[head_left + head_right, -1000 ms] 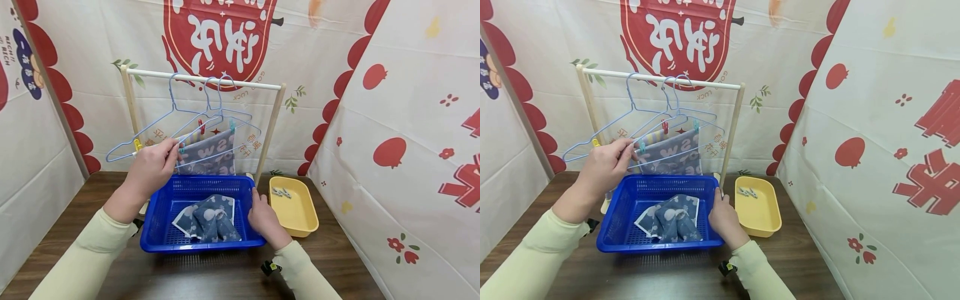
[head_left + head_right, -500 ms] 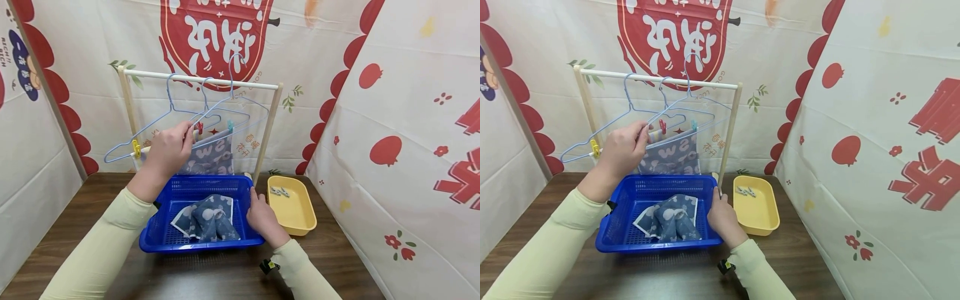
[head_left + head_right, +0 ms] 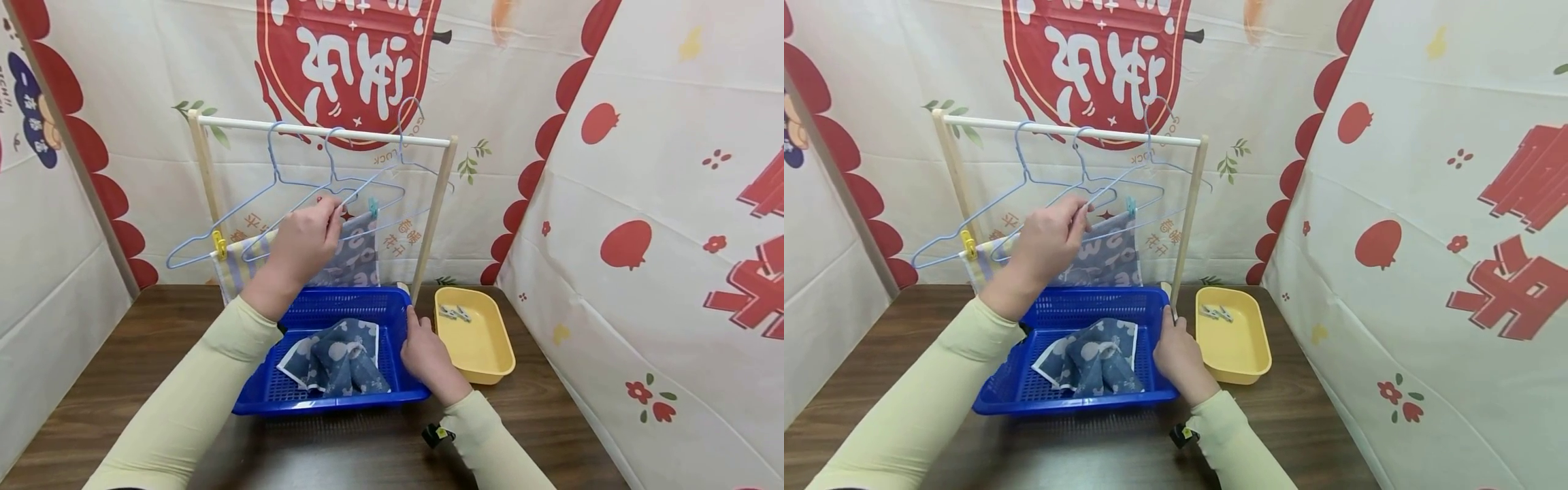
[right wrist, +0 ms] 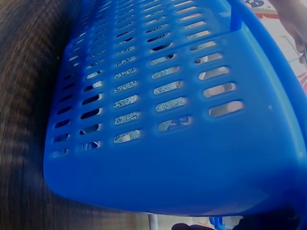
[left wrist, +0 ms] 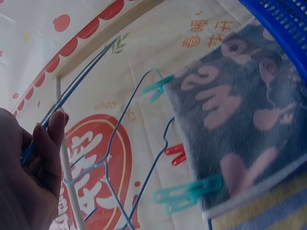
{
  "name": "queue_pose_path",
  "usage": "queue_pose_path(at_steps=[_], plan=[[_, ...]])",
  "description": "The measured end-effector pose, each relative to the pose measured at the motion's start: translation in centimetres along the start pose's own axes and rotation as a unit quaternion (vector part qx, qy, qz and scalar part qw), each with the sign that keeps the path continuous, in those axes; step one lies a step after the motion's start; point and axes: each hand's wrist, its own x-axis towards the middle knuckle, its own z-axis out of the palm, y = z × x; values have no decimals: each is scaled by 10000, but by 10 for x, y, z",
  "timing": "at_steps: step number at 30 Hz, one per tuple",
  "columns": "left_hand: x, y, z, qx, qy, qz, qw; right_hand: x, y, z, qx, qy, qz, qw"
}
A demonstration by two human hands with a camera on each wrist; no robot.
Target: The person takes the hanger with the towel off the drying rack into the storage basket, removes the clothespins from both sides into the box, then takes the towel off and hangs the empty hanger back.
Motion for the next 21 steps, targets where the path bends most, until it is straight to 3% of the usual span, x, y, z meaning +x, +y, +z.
queue_pose_path(at_steps=[11,21], plan=[[-2,3,23,384,-352,-54,9986,-2,-4,-2,65,4,18,10000],[-7,6,27,482,-693,-238,9961,-1,0,0,-31,110,-195,9997]])
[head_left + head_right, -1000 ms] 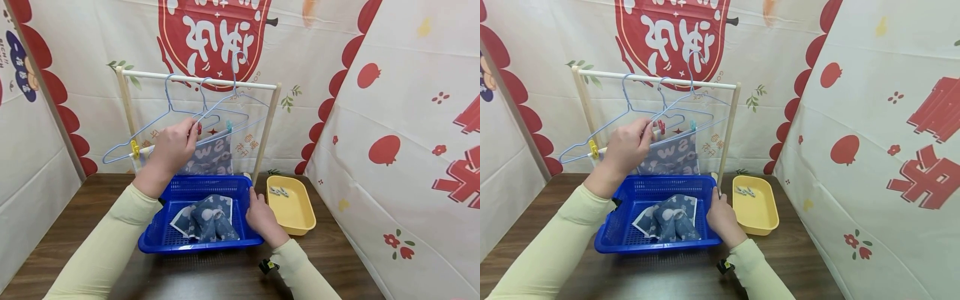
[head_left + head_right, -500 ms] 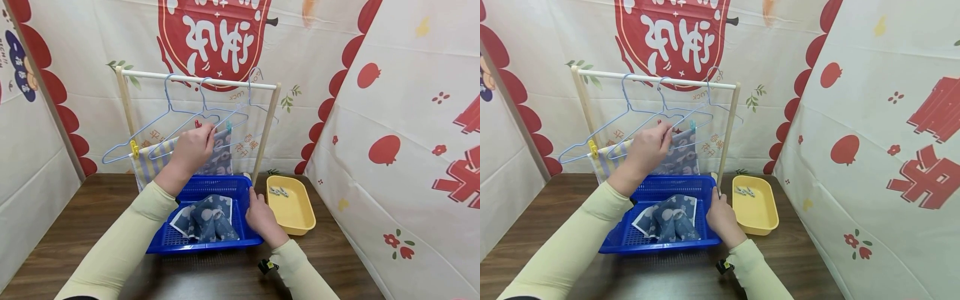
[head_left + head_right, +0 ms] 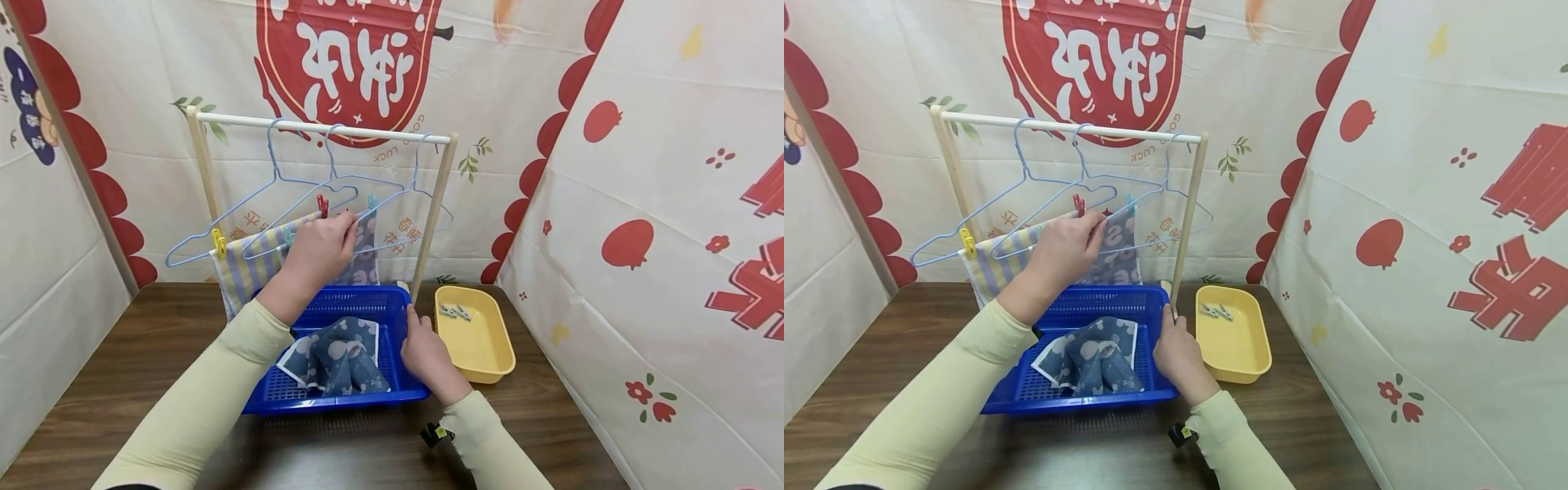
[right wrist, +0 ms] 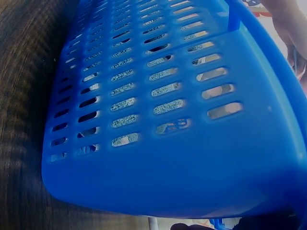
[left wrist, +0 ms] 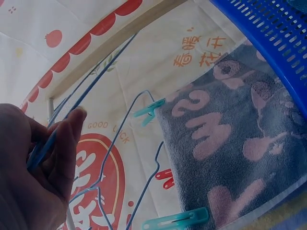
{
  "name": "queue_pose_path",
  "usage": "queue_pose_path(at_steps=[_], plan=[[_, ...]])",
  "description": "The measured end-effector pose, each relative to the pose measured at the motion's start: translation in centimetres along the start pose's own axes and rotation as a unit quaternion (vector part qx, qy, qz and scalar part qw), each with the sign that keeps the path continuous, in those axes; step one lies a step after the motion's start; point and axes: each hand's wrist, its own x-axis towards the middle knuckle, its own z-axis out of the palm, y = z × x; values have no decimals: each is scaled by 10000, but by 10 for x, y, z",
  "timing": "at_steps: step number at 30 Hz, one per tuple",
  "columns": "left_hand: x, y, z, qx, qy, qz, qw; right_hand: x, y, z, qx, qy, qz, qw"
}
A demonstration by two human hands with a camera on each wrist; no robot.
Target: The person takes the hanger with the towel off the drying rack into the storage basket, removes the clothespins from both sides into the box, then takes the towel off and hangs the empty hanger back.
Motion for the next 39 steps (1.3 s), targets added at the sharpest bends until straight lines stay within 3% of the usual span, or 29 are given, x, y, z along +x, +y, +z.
queue_pose_path(at_steps=[13,19,22,27,32,36,39], plan=[[-4,-1,0,-24,-159,-67,9998,1,1,0,45,-49,92,9999],[-5,-4,-5,-130,-344,-434,9984,1,2,1,62,-93,107,9999],[-9,-8,-10,-157,-236,-616,9977,1,1,2,104,-108,130,9998],[-19,-21,-25,-218,337,-695,9968,2,0,3,130,-120,175,9997],[-29,-42,-53,-348,642,-1076,9915,2,0,3,188,-150,154,9996],[-38,-59,-68,-442,651,-1437,9865,2,0,1,202,-127,144,9996],[-44,-68,-72,-600,405,-1455,9867,1,0,0,215,-129,169,9995]])
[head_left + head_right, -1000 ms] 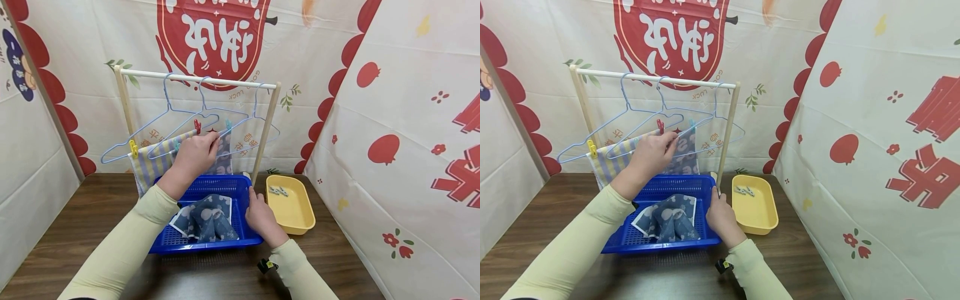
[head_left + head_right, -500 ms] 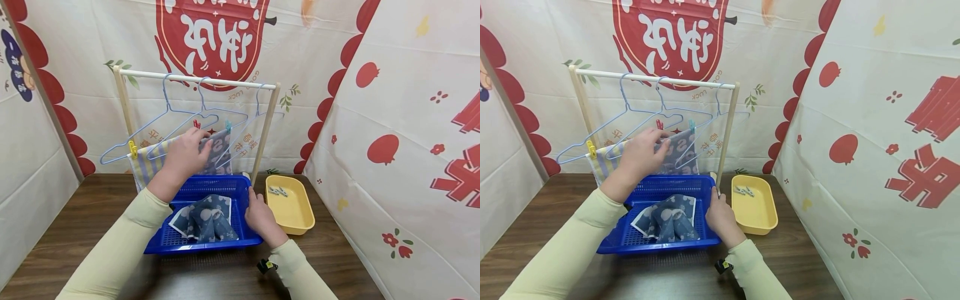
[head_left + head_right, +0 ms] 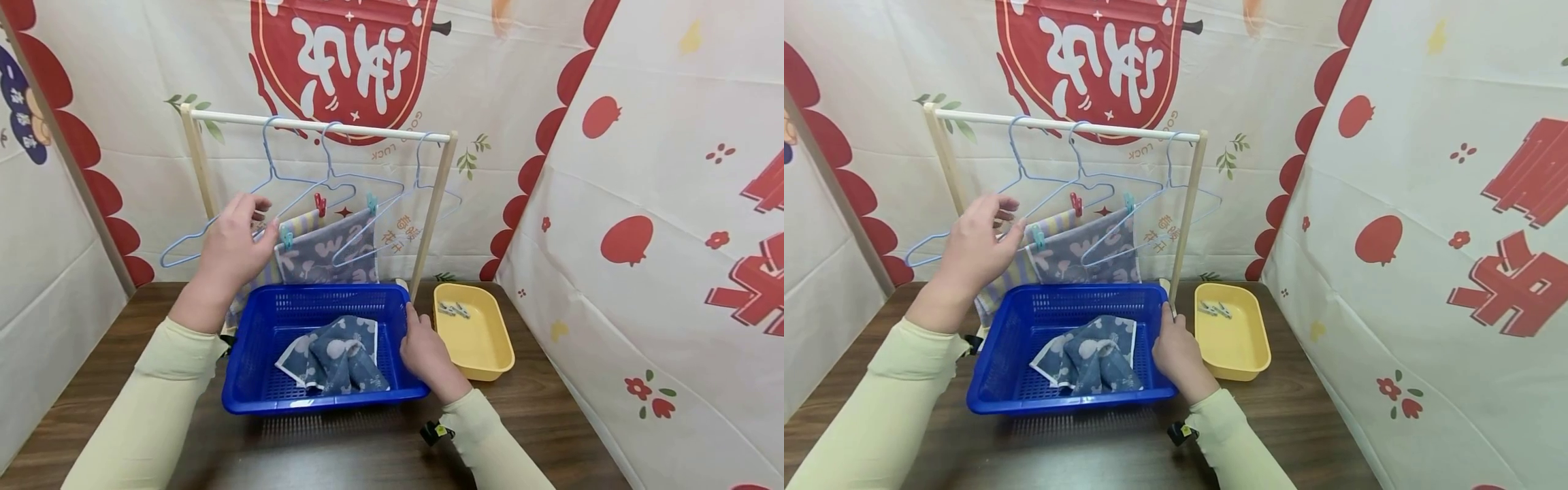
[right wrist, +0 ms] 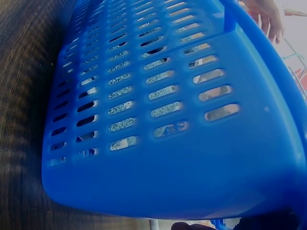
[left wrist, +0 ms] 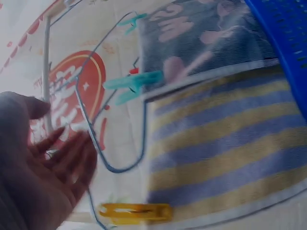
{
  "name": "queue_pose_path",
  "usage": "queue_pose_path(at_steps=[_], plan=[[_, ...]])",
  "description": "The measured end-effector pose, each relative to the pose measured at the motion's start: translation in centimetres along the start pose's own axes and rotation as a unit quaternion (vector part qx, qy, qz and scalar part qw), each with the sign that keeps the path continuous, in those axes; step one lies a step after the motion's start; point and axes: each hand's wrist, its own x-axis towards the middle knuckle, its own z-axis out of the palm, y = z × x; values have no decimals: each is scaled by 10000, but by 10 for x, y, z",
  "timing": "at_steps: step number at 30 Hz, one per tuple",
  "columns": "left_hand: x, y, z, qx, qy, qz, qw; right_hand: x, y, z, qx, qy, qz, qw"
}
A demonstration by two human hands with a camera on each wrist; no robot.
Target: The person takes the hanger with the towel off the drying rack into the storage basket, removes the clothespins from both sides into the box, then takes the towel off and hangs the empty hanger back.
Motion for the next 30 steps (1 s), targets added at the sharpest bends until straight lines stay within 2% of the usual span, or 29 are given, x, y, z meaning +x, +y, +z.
queue_pose_path(at_steps=[4,7,15,20,23,27,30], plan=[[-2,-8,0,-191,-357,118,9991,0,0,-2,31,-37,55,10000],[-4,-14,4,-276,-481,95,9984,1,0,-1,58,-70,82,9999],[-6,-34,16,-701,-450,152,9964,2,0,-1,123,-70,74,9999],[-8,-41,22,-591,-464,269,9968,2,2,-1,121,-27,43,9999],[-9,-43,26,-642,-615,316,9955,2,3,0,147,-25,11,9999],[-11,-45,32,-936,-887,252,9913,2,4,1,198,-51,28,9998],[-13,-45,36,-1030,-848,252,9907,2,4,0,223,-72,55,9997]])
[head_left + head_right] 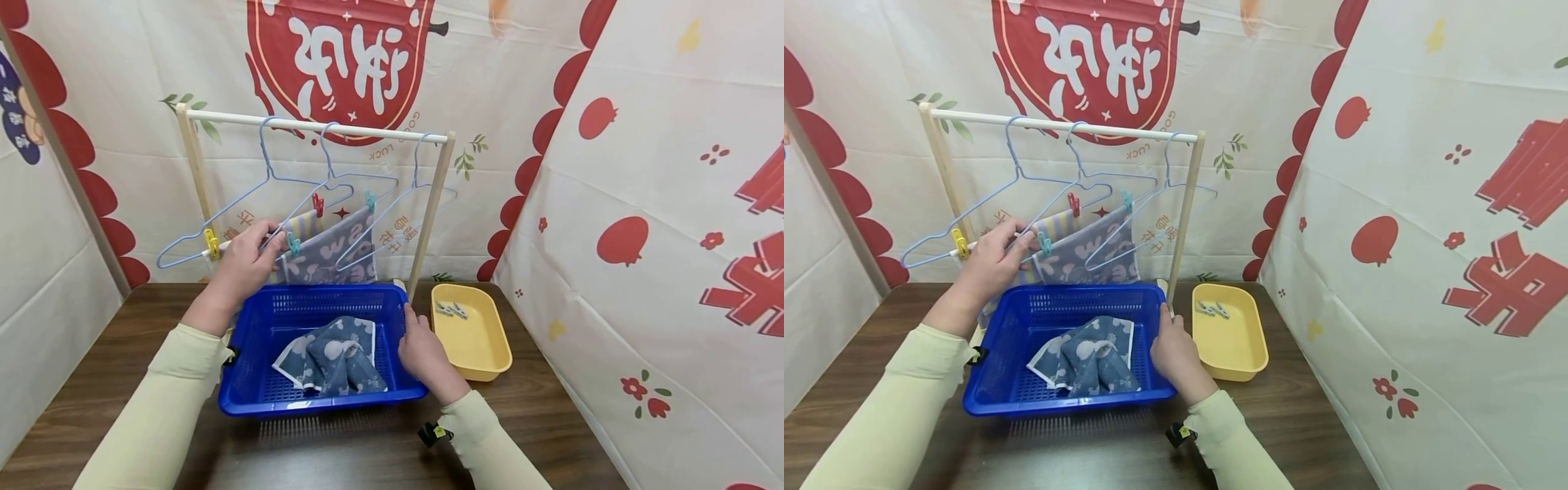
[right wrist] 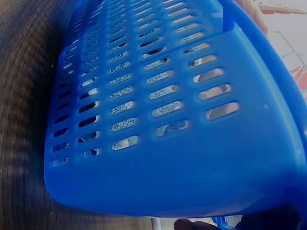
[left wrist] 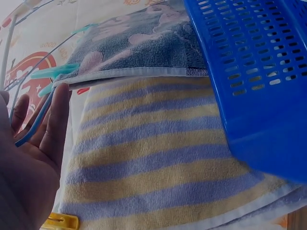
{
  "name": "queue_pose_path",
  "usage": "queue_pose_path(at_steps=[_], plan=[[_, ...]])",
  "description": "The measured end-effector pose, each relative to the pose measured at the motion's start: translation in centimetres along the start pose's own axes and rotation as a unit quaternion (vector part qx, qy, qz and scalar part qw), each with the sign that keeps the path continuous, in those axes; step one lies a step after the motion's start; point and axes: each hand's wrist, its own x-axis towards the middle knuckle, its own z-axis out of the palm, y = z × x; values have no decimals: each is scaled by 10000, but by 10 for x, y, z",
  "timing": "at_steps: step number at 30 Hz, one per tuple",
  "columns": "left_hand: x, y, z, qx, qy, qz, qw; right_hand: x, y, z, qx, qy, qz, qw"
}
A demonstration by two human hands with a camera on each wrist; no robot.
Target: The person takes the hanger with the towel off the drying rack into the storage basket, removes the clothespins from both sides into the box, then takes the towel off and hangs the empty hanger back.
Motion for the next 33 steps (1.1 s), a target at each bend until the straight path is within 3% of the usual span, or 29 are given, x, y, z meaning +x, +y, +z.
queue_pose_path(at_steps=[6,15,33], plan=[[0,-1,3,104,243,143,9995,-1,-1,0,3,43,-18,10000],[0,0,5,167,336,191,9991,-1,-1,1,64,73,-52,9999],[-1,5,3,467,1398,705,9866,-2,-2,1,109,104,-52,9999]])
